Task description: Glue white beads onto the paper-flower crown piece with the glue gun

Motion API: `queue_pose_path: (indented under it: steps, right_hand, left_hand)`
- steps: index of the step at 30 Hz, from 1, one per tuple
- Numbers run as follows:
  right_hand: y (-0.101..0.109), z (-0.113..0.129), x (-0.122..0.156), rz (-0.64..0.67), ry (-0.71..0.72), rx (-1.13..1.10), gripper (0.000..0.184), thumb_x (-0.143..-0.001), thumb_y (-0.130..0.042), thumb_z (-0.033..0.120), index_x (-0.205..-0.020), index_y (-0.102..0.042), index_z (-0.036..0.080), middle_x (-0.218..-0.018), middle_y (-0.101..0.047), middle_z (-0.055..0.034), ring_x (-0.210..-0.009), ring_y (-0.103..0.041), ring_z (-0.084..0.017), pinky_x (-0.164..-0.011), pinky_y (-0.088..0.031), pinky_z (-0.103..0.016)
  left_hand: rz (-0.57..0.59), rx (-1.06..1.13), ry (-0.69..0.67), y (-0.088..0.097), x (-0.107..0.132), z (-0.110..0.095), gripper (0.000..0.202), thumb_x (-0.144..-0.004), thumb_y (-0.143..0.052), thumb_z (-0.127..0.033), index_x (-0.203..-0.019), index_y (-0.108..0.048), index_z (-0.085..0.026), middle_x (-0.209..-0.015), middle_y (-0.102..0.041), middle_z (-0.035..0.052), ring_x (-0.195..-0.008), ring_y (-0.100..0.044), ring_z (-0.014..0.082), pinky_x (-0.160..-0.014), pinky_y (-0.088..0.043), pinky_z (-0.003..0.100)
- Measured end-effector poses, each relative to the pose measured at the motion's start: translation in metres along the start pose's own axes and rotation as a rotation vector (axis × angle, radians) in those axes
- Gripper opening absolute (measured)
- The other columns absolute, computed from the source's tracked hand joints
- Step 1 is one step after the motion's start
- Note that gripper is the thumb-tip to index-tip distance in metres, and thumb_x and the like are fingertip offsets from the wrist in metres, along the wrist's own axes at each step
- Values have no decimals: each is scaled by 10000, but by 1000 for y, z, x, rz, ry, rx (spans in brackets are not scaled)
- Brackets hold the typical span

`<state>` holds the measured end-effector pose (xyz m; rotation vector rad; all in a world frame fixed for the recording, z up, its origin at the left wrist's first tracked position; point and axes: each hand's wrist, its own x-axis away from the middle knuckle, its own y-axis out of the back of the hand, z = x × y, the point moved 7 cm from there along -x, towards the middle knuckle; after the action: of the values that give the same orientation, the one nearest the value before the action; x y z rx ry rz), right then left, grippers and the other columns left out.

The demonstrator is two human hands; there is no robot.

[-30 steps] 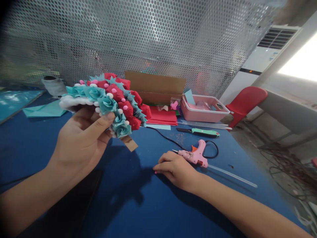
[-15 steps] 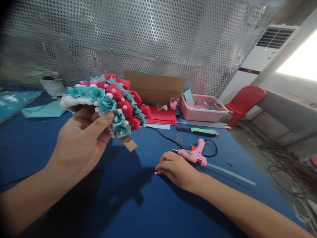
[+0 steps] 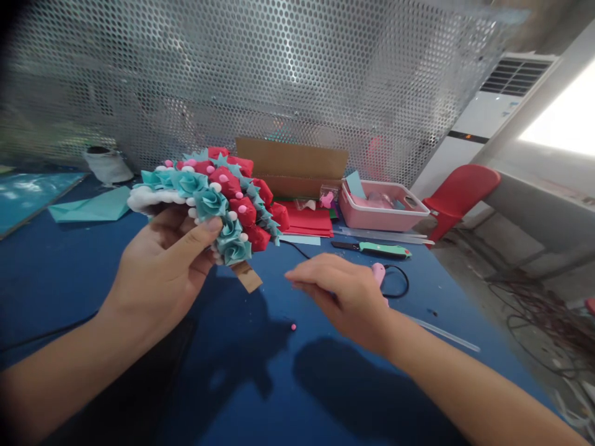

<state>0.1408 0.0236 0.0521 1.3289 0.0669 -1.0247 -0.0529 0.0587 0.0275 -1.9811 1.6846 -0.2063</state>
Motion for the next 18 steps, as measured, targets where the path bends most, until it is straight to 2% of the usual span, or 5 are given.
queue_pose_path:
  steps: [3,6,9,13,18]
  right_hand:
    - [16,17,-24,-135,58,41,188,-843,-617,65,-946,-689,204,-826,-741,0,-787,-689,-94,-727,-539,-174]
    - [20,24,-41,-240,55,77,146,-813,-671,92,-896,-710,205,-851,-743,2,-786,-686,-98,-734,-544,-191]
    - [16,23,-50,-278,8,119,161,-820,-657,89,-914,-705,210,-888,-746,13,-800,-683,-105,-741,-548,-212]
    - [13,18,-51,-313,-42,140,122,-838,-647,122,-898,-697,215,-853,-747,21,-757,-679,-111,-724,-555,-232]
    - [10,18,-48,-330,64,51,189,-840,-625,78,-924,-722,218,-941,-717,-20,-864,-660,-126,-769,-551,-264]
  left_hand:
    - [-4,7,16,-1,3,1,260,-741,-755,-199,-948,-599,-195,-853,-625,-33,-753,-583,70,-638,-510,166]
    - [28,45,19,-3,4,2,255,-741,-750,-185,-954,-611,-205,-930,-657,-25,-857,-614,93,-702,-521,179]
    - [53,63,20,-4,3,3,268,-747,-742,-177,-984,-633,-236,-975,-669,-27,-934,-622,109,-769,-523,194]
    - [56,72,17,-5,2,3,279,-750,-740,-167,-997,-643,-255,-980,-667,-35,-940,-620,103,-783,-519,189]
    - [44,66,24,-5,2,4,282,-744,-749,-174,-990,-634,-251,-941,-658,-41,-896,-619,90,-759,-518,176]
